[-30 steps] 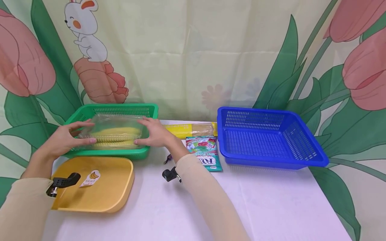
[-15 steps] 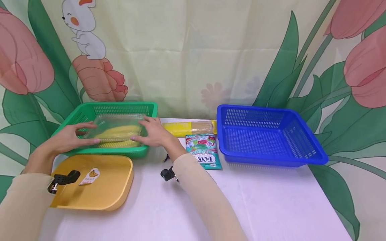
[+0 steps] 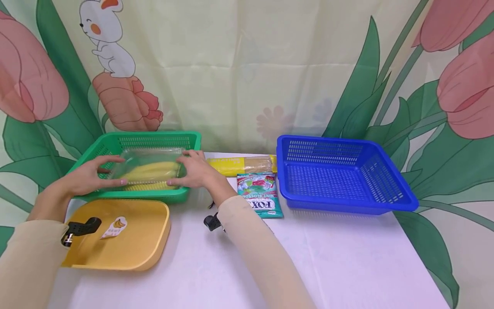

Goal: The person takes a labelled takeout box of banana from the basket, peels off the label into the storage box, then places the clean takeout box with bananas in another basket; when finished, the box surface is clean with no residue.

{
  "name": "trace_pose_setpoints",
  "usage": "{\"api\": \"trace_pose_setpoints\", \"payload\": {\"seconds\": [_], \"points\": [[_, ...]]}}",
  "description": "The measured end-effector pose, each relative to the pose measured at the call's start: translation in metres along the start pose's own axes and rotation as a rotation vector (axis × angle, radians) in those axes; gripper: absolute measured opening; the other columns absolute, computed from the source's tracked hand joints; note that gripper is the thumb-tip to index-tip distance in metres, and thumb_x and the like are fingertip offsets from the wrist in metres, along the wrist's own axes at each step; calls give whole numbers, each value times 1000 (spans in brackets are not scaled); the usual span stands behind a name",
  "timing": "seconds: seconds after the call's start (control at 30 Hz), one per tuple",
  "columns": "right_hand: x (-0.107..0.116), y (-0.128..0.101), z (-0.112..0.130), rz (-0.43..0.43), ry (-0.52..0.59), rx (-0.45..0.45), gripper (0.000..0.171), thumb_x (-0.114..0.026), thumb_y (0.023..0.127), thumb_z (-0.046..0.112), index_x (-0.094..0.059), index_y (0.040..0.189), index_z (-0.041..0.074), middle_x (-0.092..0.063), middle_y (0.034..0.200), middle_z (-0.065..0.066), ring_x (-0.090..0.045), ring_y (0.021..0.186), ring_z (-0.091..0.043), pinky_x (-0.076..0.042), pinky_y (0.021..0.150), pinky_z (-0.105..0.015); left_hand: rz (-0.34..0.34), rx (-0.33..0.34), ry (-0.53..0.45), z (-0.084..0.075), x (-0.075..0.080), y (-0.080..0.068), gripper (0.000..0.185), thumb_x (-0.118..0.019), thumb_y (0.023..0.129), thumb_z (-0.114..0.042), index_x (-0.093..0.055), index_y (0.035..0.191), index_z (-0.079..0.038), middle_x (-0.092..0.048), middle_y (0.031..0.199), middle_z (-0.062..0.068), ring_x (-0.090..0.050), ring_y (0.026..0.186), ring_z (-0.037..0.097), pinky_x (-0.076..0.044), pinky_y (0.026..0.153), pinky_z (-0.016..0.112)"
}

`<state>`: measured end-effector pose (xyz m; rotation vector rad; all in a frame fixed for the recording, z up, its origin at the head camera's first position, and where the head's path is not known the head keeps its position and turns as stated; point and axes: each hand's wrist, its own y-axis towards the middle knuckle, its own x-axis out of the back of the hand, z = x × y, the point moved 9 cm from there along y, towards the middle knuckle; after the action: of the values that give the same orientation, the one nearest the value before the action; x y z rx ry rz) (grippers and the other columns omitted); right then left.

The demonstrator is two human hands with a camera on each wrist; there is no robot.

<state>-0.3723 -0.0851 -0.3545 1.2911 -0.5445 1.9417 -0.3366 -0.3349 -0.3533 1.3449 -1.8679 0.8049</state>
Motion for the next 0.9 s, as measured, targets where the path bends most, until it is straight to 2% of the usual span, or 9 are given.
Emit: {"api": "trace_pose_setpoints", "payload": {"seconds": [0.17,0.33,0.47,0.7,0.9], "points": [[1,-2,-2,-2,-58,-15,74,-68,90,65,-56,148,20,-36,162,-8,-28,146,-31,-35,119,-42,4,-22,64,-4,-1,3,75,-74,95,-40,-42,151,-2,-17,163,33,-46,129,60,-47,98,67],[0,0,1,-5,-90,-2,71,-66,91,65,-58,146,21,-38,160,-9,-31,144,-30,-37,117,-41,11,4,110,-4,0,2,76,-73,95,-45,-44,150,-1,-18,163,32,-46,129,58,-46,98,68],[0,0,2,12,-100,6,72,-64,92,65,-56,149,21,-37,161,-10,-30,146,-31,-36,118,-41,18,19,117,-1,-1,1,78,-71,96,-46,-42,151,0,-16,165,31,-44,131,58,-44,99,71],[1,-5,6,75,-115,27,73,-58,98,61,-45,156,19,-28,167,-11,-23,155,-31,-24,126,-45,28,10,106,-4,-2,0,80,-69,97,-45,-37,154,1,-13,167,31,-41,135,60,-45,99,69],[4,-16,10,84,-78,55,69,-56,102,55,-42,158,19,-23,169,-11,-21,155,-33,-25,125,-46,8,5,66,-6,-1,-6,77,-70,98,-42,-38,153,2,-13,164,35,-38,135,62,-44,101,70]]}}
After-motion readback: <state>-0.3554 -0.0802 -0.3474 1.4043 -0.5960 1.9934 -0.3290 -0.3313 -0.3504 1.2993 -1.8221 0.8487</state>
